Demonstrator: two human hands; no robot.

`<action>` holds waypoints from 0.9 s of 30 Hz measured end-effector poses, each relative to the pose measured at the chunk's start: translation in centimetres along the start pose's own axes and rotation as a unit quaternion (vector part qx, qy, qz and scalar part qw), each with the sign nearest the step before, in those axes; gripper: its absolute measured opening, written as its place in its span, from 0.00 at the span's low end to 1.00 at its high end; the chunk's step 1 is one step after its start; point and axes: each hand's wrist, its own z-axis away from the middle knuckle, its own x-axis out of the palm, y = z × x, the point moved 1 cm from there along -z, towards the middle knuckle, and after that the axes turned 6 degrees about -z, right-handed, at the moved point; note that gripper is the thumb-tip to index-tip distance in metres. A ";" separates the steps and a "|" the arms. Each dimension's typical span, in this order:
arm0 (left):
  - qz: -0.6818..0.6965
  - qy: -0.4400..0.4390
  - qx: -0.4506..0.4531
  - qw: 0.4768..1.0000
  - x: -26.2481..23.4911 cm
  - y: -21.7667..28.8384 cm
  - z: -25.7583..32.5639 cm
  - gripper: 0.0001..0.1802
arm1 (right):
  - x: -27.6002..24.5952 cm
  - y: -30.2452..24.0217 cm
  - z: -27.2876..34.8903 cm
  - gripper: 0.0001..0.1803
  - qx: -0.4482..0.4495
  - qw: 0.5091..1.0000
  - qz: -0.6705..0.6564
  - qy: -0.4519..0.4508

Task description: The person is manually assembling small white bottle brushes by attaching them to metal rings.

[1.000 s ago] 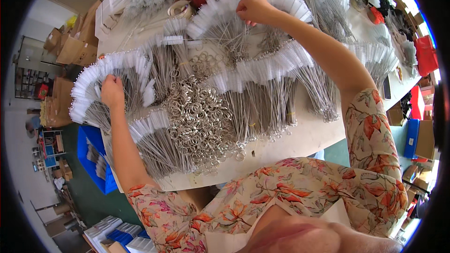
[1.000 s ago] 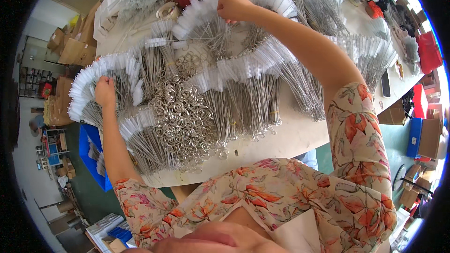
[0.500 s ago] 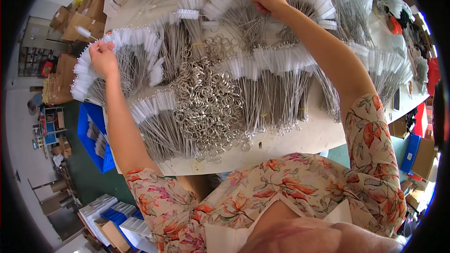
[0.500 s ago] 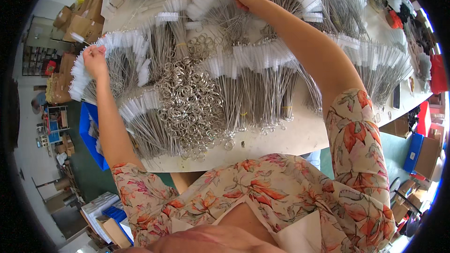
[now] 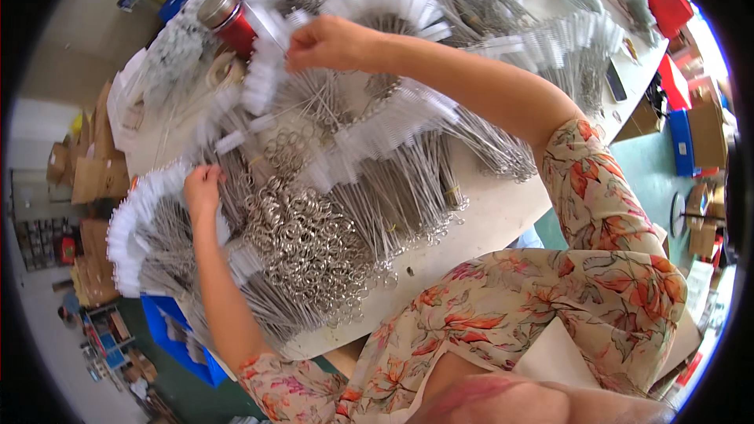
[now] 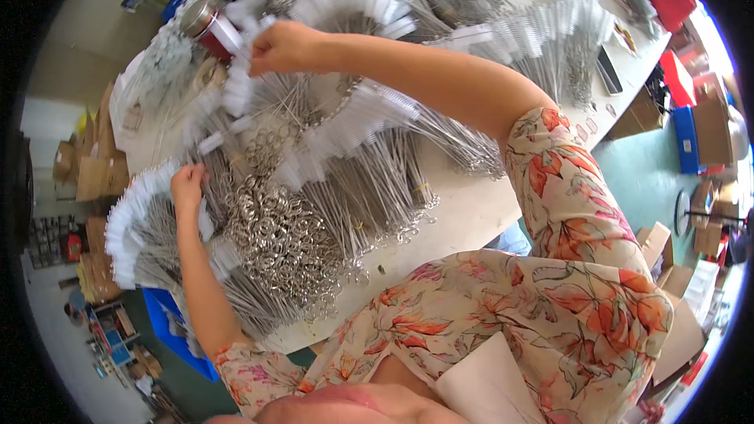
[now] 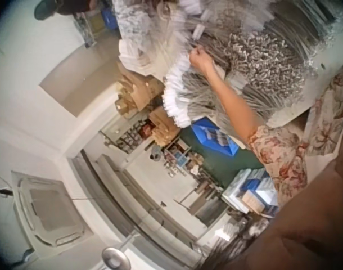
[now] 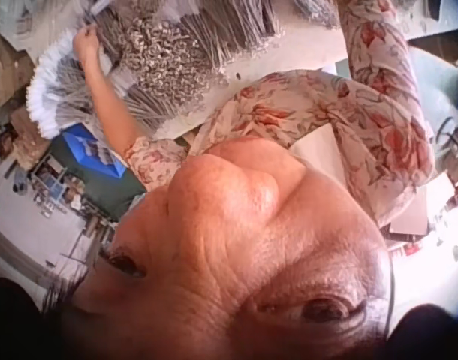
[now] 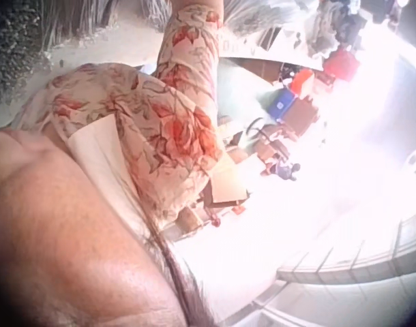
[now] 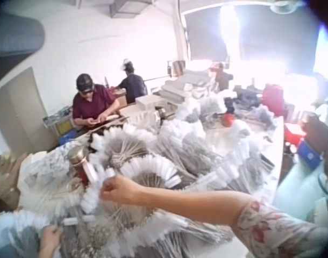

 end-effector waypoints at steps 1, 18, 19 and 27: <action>0.018 0.002 0.000 1.000 -0.1 -1.4 0.1 0.12 | -0.8 -0.4 0.1 0.11 -0.063 0.989 -0.129 0.018; 0.215 0.061 -0.049 0.974 -2.1 0.6 3.4 0.09 | -25.1 15.0 2.4 0.14 -0.100 0.823 0.431 0.355; 0.210 0.062 -0.051 0.974 -2.0 0.1 3.5 0.09 | -24.2 14.5 2.4 0.15 -0.016 0.865 0.378 0.329; 0.243 0.033 -0.069 0.967 -1.4 0.1 3.8 0.08 | -21.7 13.7 3.0 0.14 0.063 0.889 0.273 0.361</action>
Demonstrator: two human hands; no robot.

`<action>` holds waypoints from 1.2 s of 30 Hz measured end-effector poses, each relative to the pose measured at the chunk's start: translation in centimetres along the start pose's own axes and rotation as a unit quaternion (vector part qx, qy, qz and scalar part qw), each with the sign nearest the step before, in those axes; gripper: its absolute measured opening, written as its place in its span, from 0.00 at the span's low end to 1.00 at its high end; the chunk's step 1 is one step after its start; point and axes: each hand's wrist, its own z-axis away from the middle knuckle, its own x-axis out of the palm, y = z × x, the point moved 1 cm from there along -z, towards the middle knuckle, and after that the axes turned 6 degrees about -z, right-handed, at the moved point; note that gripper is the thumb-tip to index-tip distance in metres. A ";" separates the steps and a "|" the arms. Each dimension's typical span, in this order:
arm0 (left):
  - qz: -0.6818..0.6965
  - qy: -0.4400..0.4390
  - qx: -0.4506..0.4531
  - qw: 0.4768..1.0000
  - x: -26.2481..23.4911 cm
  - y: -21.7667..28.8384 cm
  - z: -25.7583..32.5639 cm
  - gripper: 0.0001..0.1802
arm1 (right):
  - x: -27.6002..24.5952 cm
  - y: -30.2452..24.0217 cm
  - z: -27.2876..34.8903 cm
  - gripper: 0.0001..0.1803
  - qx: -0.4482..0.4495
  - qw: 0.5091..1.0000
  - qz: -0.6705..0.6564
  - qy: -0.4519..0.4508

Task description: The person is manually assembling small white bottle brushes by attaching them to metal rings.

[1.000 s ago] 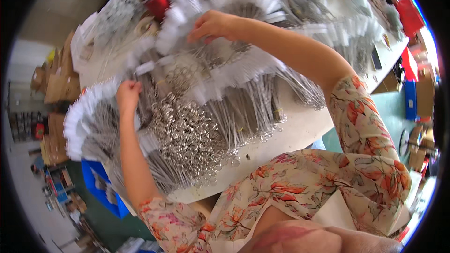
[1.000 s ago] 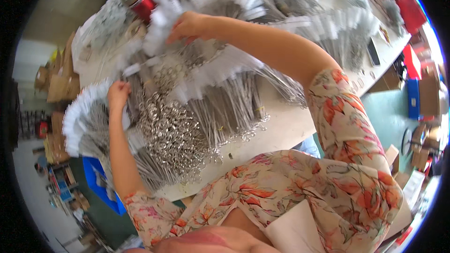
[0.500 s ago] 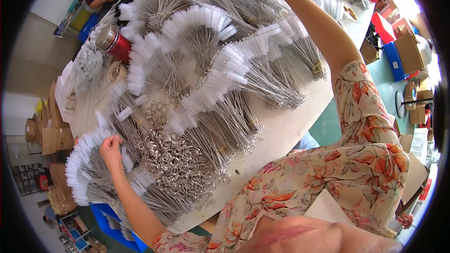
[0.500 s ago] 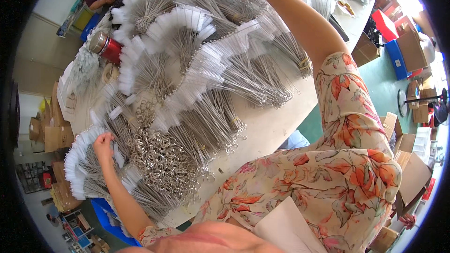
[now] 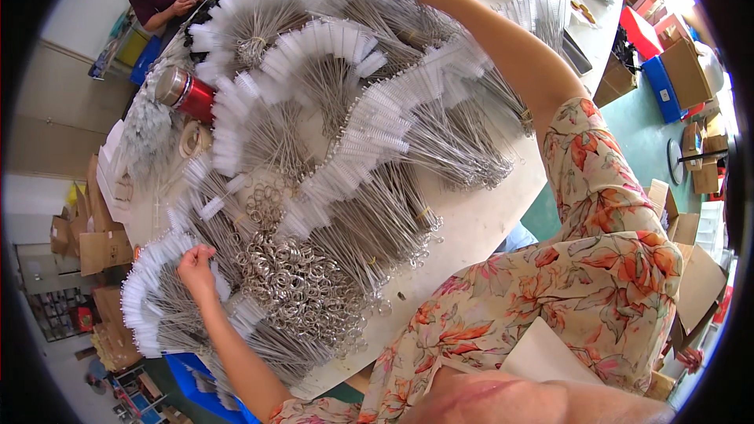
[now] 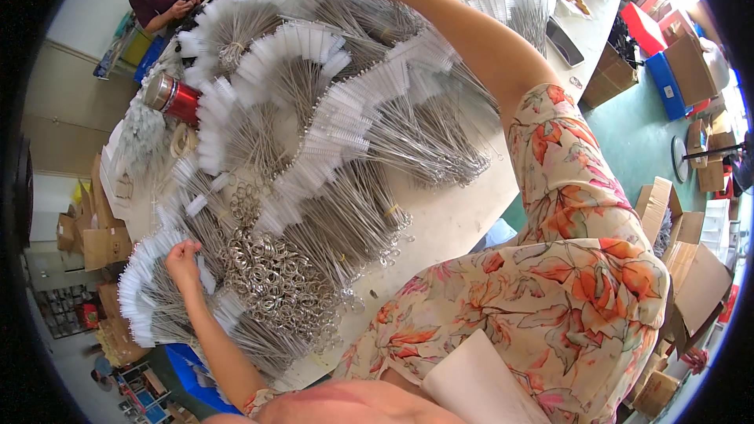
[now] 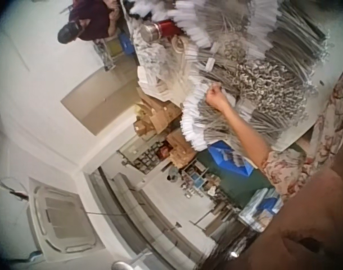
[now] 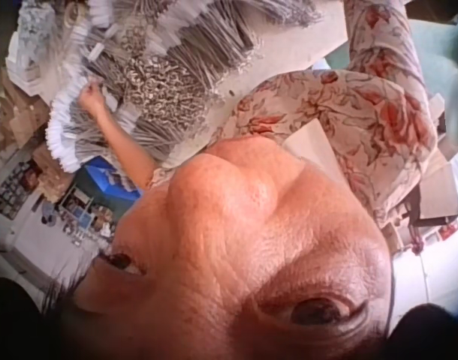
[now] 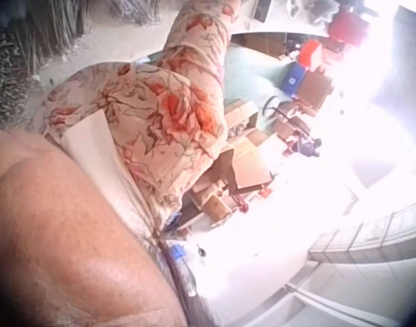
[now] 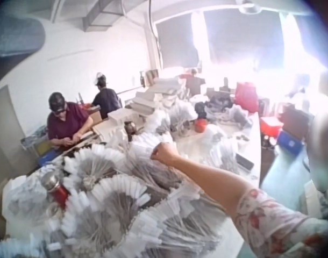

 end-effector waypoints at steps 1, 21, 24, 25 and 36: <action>-0.016 -0.004 -0.005 1.000 0.1 0.5 0.0 0.08 | -0.4 1.0 -0.3 0.14 -0.001 0.999 -0.032 0.026; 0.248 0.073 0.006 0.966 -0.5 9.2 11.2 0.14 | 4.0 -9.1 -3.7 0.07 -0.174 0.953 0.241 -0.053; 0.265 0.055 0.001 0.963 -1.1 7.7 13.5 0.13 | 4.2 -6.7 -5.0 0.09 -0.166 0.956 0.236 -0.053; 0.261 0.053 -0.012 0.964 -1.6 6.8 14.3 0.13 | 3.9 -7.4 -4.2 0.08 -0.141 0.967 0.211 -0.032; 0.322 0.101 -0.025 0.941 -3.0 5.2 18.9 0.12 | -1.3 -4.1 2.7 0.11 -0.095 0.965 0.127 -0.207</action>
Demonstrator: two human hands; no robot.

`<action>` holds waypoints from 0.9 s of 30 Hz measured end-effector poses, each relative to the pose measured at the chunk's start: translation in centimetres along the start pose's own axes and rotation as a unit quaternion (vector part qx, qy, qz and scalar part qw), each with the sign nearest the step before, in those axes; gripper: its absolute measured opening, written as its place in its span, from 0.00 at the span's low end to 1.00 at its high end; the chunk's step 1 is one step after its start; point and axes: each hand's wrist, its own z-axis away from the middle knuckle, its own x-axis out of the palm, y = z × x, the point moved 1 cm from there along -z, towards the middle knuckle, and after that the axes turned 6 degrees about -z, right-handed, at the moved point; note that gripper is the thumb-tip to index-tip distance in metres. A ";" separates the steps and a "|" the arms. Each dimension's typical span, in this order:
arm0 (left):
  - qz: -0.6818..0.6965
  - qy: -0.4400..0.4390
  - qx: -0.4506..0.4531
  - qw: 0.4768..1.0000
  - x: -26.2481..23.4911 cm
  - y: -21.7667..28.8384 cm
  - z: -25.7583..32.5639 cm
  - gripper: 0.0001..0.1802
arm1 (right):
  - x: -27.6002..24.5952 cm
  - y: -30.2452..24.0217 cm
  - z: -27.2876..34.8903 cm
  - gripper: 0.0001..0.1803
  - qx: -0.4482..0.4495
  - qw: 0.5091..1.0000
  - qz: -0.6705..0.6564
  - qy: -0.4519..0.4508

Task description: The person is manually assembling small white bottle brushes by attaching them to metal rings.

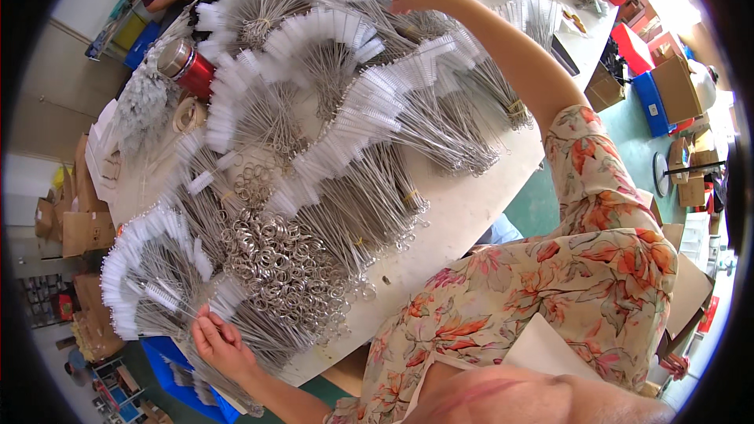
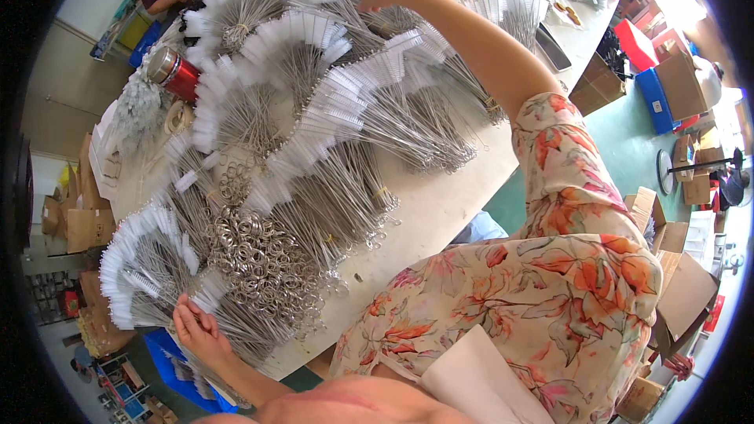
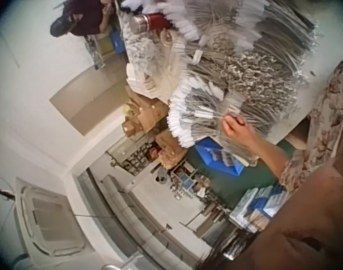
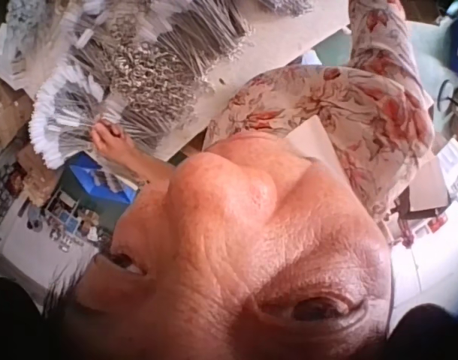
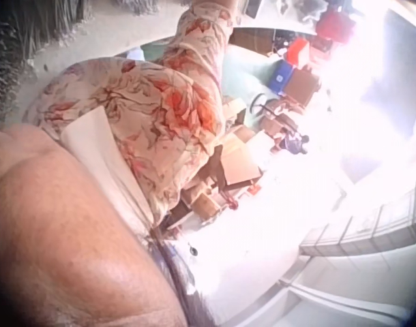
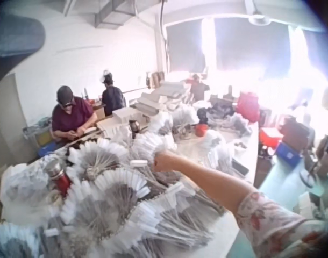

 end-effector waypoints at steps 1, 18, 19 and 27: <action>-0.001 0.000 0.003 1.000 0.0 0.2 0.3 0.12 | 0.2 -0.2 -0.1 0.11 0.003 1.000 0.003 0.005; 0.088 0.065 -0.072 0.991 -3.0 -2.6 8.5 0.15 | 2.6 0.8 -2.9 0.14 0.001 0.999 0.036 0.030; 0.124 0.058 -0.071 0.988 -2.4 -2.8 8.6 0.15 | 2.3 0.6 -2.5 0.15 -0.009 1.000 0.021 0.018; 0.088 -0.023 -0.011 0.996 5.9 -0.3 9.1 0.13 | -2.8 -5.7 3.5 0.14 -0.198 0.874 -0.200 0.396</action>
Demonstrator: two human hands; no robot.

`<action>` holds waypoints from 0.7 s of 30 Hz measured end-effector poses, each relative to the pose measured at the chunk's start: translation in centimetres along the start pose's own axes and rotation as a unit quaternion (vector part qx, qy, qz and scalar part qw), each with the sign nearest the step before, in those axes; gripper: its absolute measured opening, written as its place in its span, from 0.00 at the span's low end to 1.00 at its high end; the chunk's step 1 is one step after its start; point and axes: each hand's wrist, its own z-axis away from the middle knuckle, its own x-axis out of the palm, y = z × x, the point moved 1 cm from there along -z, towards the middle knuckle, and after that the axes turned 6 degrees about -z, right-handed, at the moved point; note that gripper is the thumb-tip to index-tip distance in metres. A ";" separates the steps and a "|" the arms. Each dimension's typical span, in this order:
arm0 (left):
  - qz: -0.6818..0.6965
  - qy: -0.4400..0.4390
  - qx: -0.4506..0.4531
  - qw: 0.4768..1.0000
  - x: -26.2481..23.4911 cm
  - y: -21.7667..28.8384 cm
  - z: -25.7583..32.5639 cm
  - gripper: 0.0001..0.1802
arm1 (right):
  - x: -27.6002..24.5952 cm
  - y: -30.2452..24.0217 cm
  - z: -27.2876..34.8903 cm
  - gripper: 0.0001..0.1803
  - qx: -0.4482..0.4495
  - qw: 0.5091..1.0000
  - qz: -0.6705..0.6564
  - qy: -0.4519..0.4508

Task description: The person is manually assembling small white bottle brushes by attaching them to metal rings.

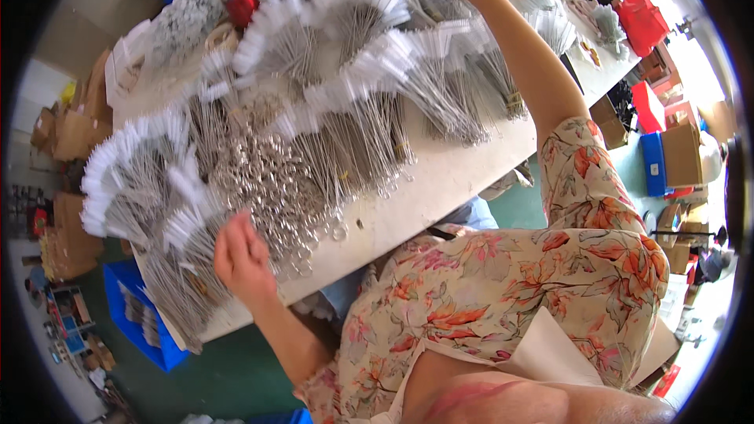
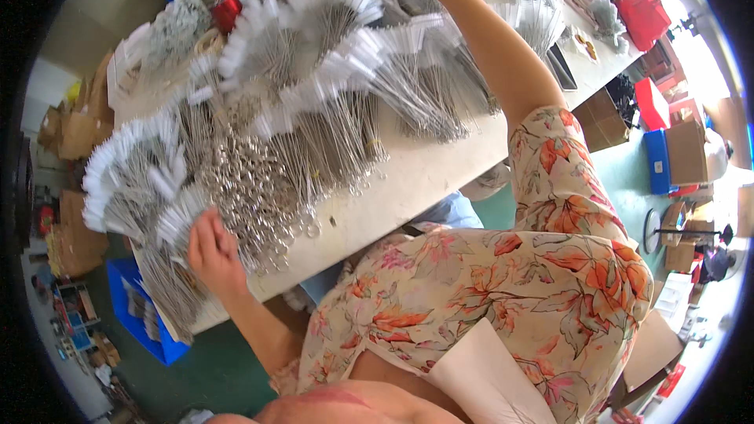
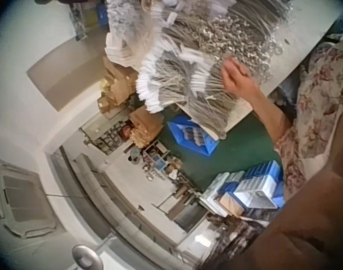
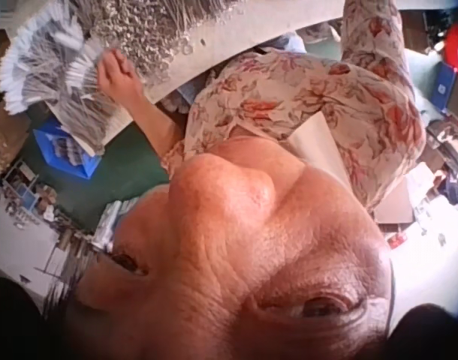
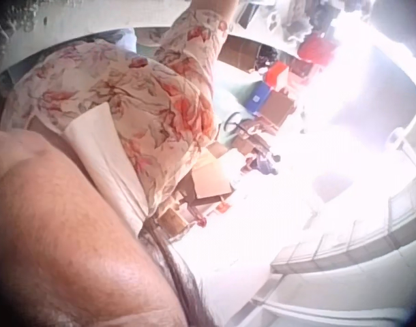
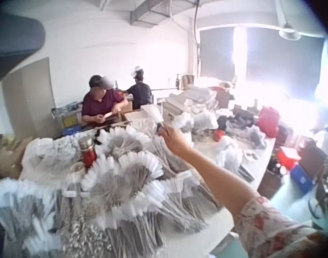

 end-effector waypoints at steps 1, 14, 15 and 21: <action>-0.018 -0.013 0.010 1.000 0.9 0.4 0.9 0.13 | 0.9 -6.2 1.0 0.14 0.173 0.973 -0.066 -0.137; -0.055 -0.051 0.325 0.943 7.2 -4.3 1.5 0.07 | 2.7 -25.3 21.2 0.14 0.201 0.715 -0.630 -0.225; -0.036 -0.007 0.386 0.922 6.6 -4.4 2.1 0.05 | 2.5 -23.2 21.8 0.14 0.175 0.793 -0.548 -0.202; -0.152 0.024 0.465 0.872 8.3 -8.2 6.1 0.12 | 3.1 -23.0 27.4 0.14 0.451 0.514 -0.696 -0.217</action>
